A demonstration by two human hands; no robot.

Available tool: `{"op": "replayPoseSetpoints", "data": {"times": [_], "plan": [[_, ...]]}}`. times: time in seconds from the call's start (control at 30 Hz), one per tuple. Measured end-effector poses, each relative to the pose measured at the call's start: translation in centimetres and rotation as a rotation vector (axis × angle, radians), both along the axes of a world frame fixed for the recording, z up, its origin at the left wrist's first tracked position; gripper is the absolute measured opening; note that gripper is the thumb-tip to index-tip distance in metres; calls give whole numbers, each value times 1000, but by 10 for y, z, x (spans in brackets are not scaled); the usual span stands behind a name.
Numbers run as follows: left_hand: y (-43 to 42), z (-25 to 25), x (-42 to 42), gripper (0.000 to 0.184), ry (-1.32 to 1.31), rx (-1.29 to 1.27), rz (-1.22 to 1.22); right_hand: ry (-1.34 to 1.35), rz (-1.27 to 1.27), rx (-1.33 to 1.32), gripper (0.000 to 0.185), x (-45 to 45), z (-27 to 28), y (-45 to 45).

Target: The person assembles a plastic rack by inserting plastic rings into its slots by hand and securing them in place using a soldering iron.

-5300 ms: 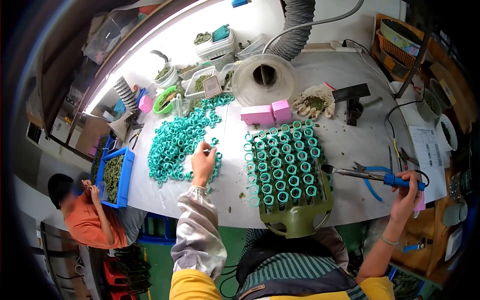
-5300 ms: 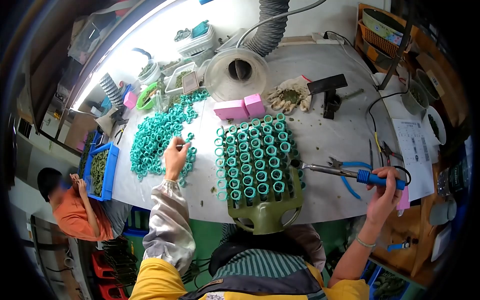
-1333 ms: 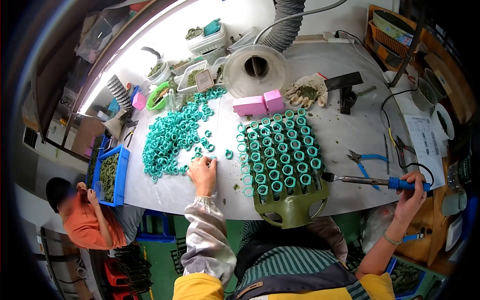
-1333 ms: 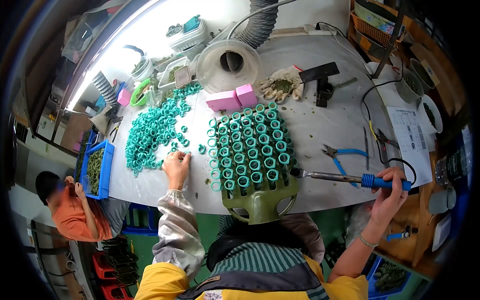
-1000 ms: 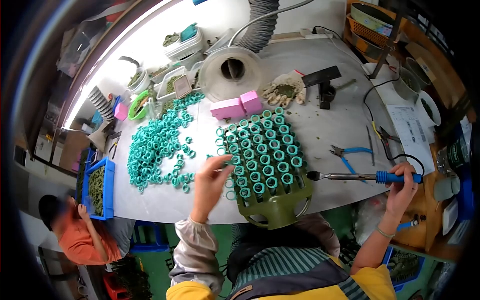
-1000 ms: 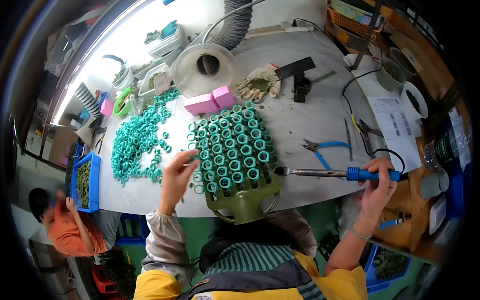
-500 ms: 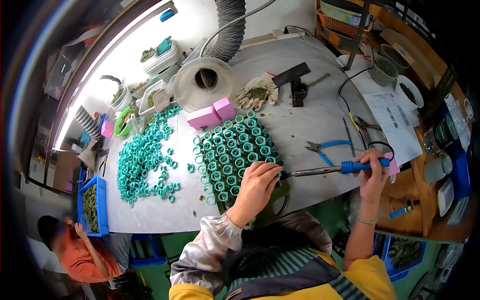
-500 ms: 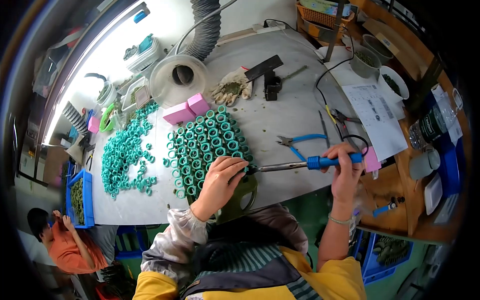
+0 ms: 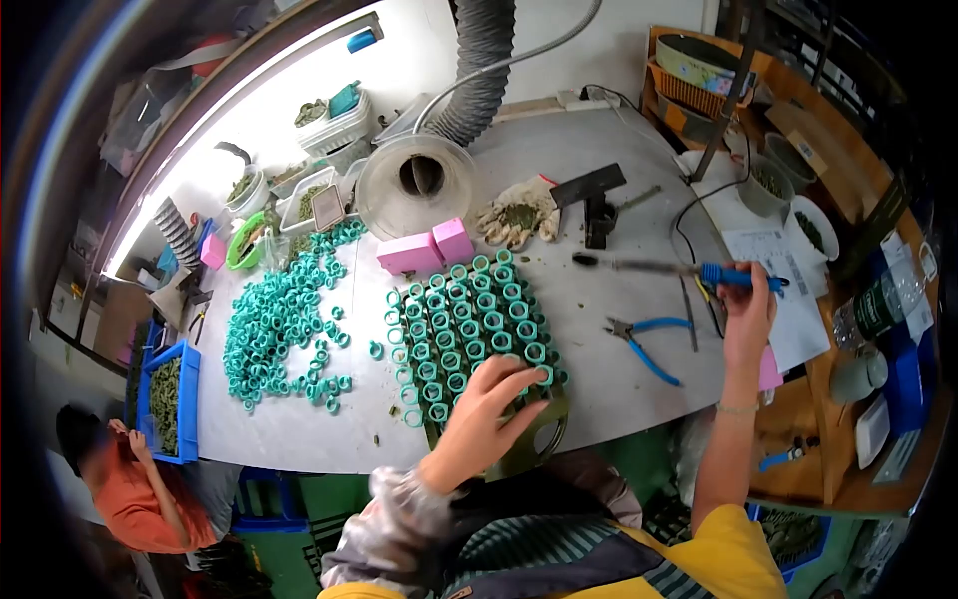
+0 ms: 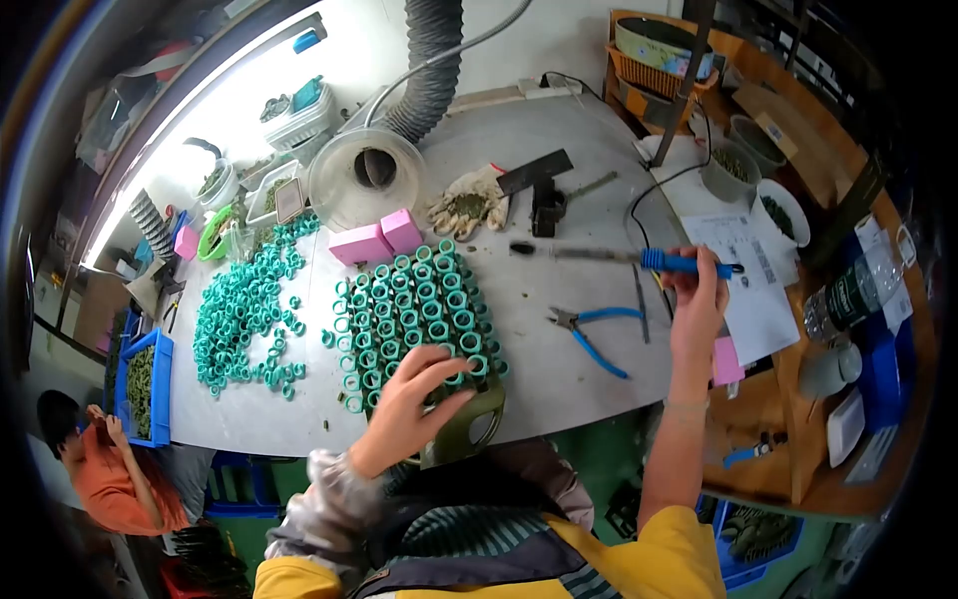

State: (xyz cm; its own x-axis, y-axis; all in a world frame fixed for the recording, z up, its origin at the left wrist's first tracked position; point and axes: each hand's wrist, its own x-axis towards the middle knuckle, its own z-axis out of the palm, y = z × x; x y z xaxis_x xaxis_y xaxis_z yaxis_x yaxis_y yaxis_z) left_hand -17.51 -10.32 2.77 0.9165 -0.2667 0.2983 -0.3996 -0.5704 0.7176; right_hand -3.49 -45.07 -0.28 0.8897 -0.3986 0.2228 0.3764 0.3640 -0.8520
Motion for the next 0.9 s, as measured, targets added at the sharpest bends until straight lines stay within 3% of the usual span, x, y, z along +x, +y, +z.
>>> {"op": "replayPoseSetpoints", "data": {"times": [0.1,0.17,0.27,0.4,0.5,0.6,0.7,0.9], "plan": [[46,27,-45,23,510,-210,-1,-71,123,129,30,75,13,5],[85,14,-78,29,945,-362,15,-27,197,119,33,125,18,5],[111,-16,-109,36,1158,-483,149,72,271,68,35,181,15,5],[87,-31,-113,38,1059,-874,354,228,361,19,33,208,10,19],[65,-50,-115,38,1031,-1409,404,288,493,-15,32,211,7,24],[63,-86,-108,40,1026,-1507,466,307,550,10,33,202,5,21],[52,-93,-97,42,979,-1595,469,414,440,22,34,172,12,15],[72,-87,-100,49,939,-1487,309,341,522,-466,30,93,65,31]]}}
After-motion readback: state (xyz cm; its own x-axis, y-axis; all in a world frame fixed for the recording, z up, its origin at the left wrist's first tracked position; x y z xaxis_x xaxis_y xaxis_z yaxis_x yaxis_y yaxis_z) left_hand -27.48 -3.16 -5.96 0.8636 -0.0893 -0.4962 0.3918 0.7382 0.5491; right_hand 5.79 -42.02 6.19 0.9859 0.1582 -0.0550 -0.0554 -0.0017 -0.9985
